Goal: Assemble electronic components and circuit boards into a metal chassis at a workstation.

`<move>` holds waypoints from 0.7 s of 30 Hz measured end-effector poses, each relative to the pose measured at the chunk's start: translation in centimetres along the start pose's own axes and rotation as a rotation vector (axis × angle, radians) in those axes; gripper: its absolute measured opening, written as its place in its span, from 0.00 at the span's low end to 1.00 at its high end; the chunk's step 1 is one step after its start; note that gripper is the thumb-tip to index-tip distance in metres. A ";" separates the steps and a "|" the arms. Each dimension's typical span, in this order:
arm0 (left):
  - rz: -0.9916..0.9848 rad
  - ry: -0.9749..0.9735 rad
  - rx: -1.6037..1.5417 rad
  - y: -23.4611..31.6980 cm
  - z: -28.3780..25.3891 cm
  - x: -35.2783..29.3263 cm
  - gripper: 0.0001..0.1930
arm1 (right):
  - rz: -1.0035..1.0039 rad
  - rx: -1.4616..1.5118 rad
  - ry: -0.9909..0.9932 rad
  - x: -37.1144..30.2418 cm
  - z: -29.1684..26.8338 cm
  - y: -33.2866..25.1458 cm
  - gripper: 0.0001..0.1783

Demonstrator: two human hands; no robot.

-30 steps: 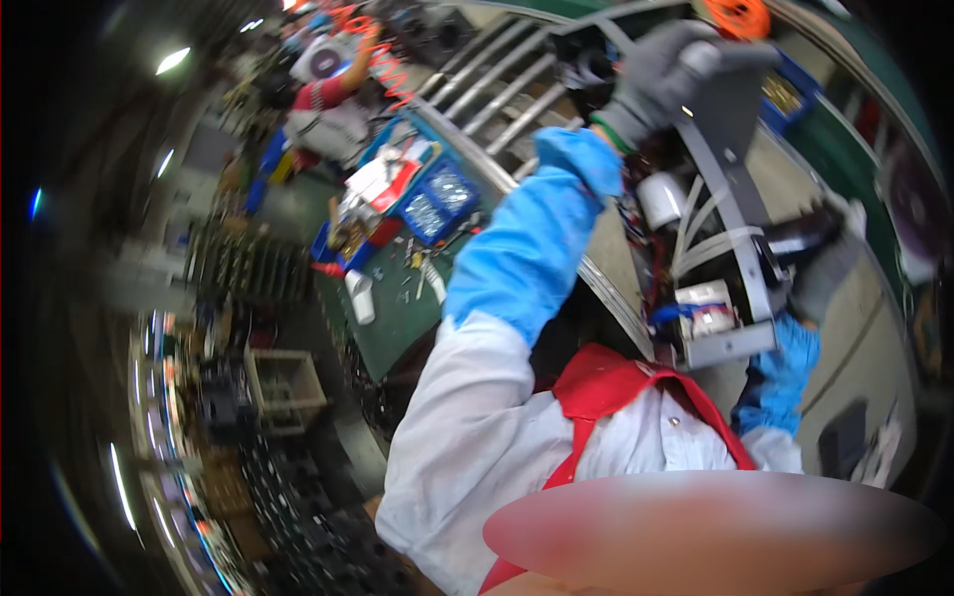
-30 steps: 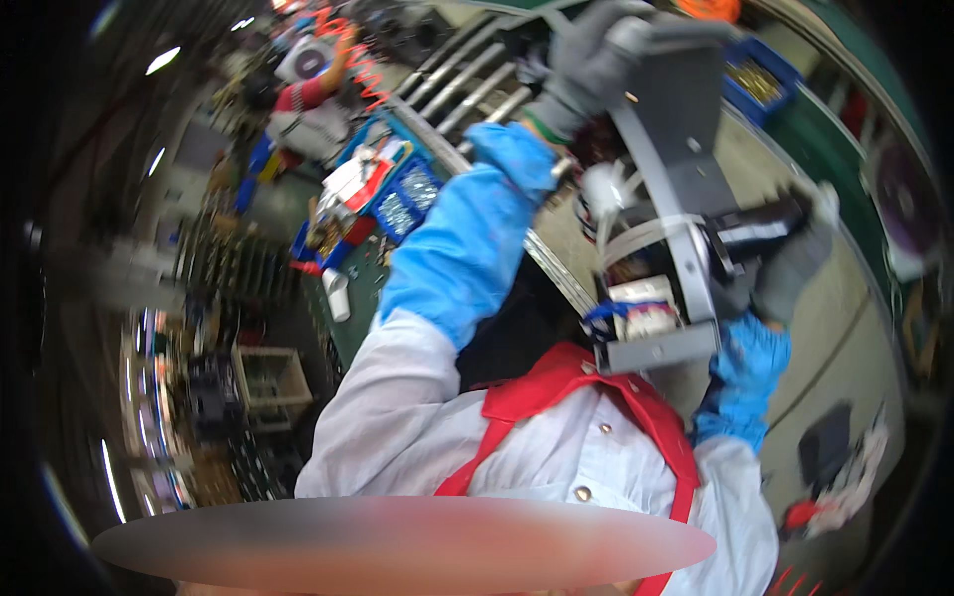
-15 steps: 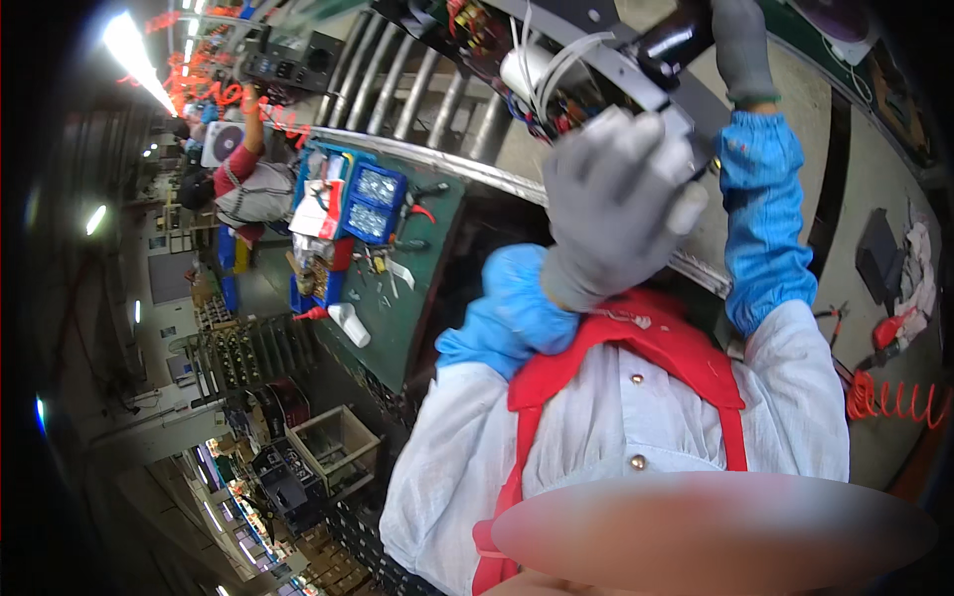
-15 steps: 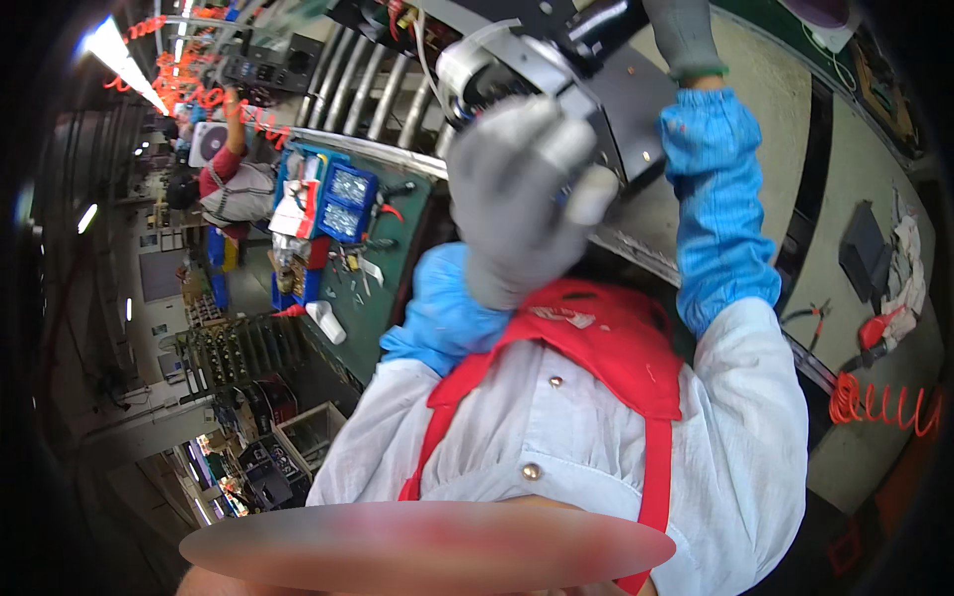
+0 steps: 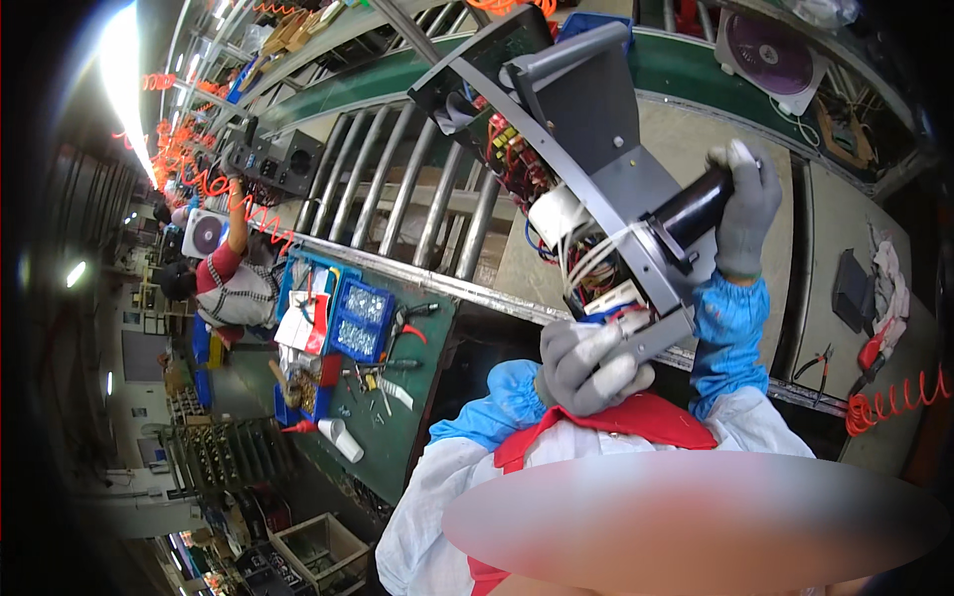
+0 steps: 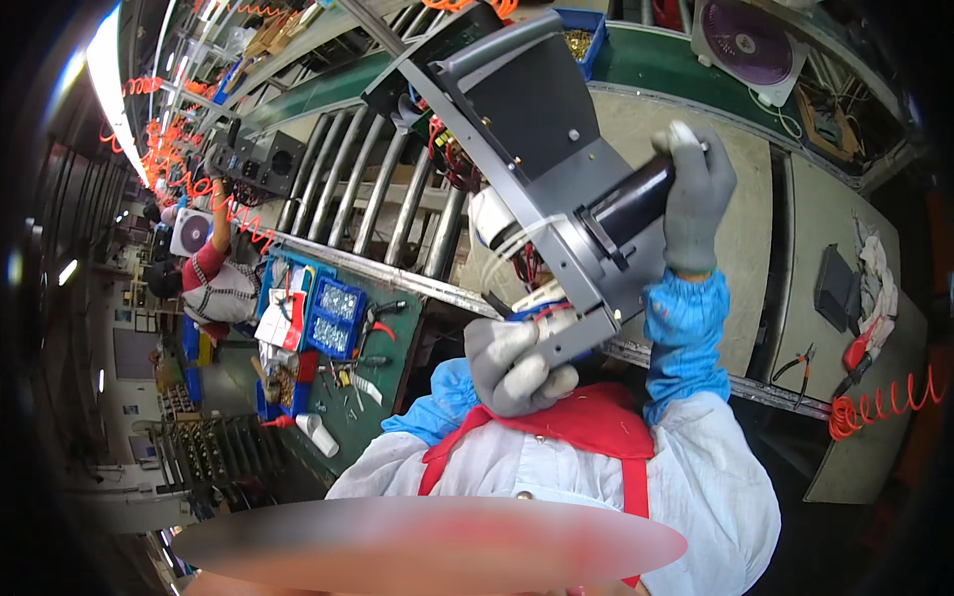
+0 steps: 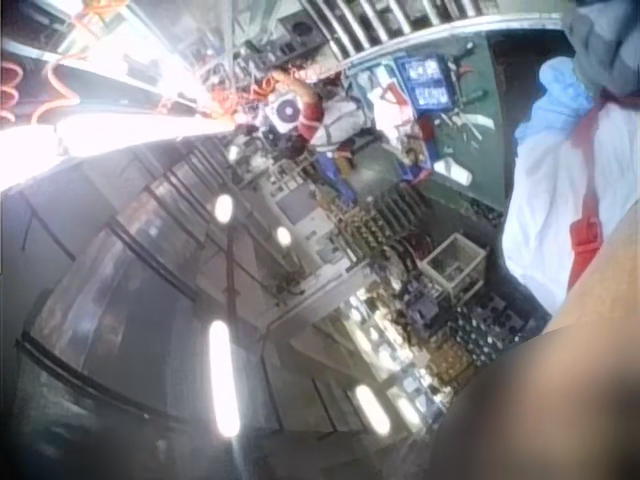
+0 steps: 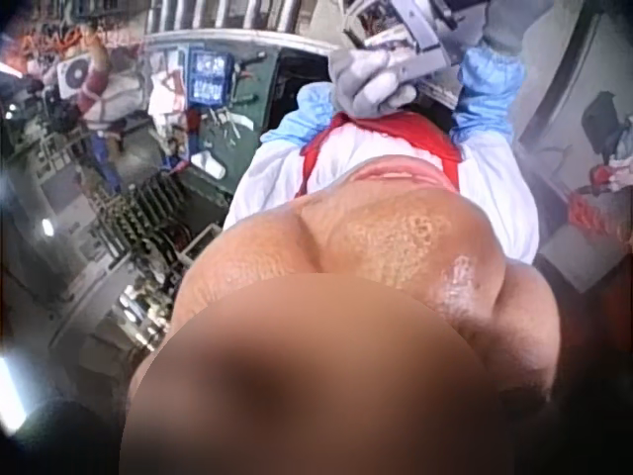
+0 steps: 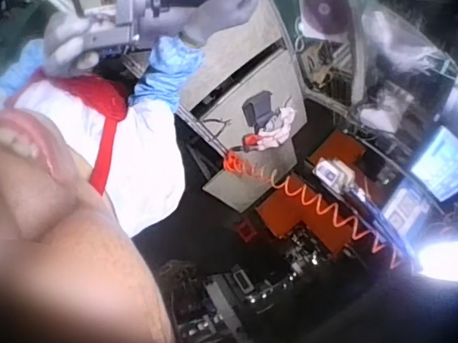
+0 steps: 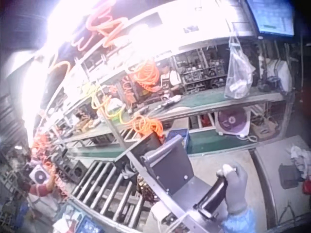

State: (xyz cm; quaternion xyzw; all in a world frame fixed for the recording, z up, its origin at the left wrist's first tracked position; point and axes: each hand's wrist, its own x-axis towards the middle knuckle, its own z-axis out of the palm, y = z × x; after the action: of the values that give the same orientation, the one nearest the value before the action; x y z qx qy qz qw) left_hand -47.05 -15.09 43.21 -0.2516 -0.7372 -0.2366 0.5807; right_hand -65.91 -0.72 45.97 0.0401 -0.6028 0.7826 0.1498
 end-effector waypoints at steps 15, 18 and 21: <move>0.038 0.015 -0.099 -3.6 2.5 0.5 0.17 | 0.060 -0.142 -0.129 5.1 -1.4 4.1 0.13; 0.017 -0.110 0.004 -3.7 2.3 1.0 0.15 | 0.074 -0.075 -0.253 7.3 -0.3 5.1 0.16; -0.055 -0.071 0.072 -3.5 2.1 1.1 0.15 | 0.022 -0.016 -0.312 7.1 1.7 3.8 0.18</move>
State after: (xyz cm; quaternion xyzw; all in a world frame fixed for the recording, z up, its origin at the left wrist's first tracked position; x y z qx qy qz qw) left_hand -51.09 -16.35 43.64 -0.2184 -0.7722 -0.2166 0.5560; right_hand -73.95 -1.85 44.62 0.1533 -0.6253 0.7638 0.0460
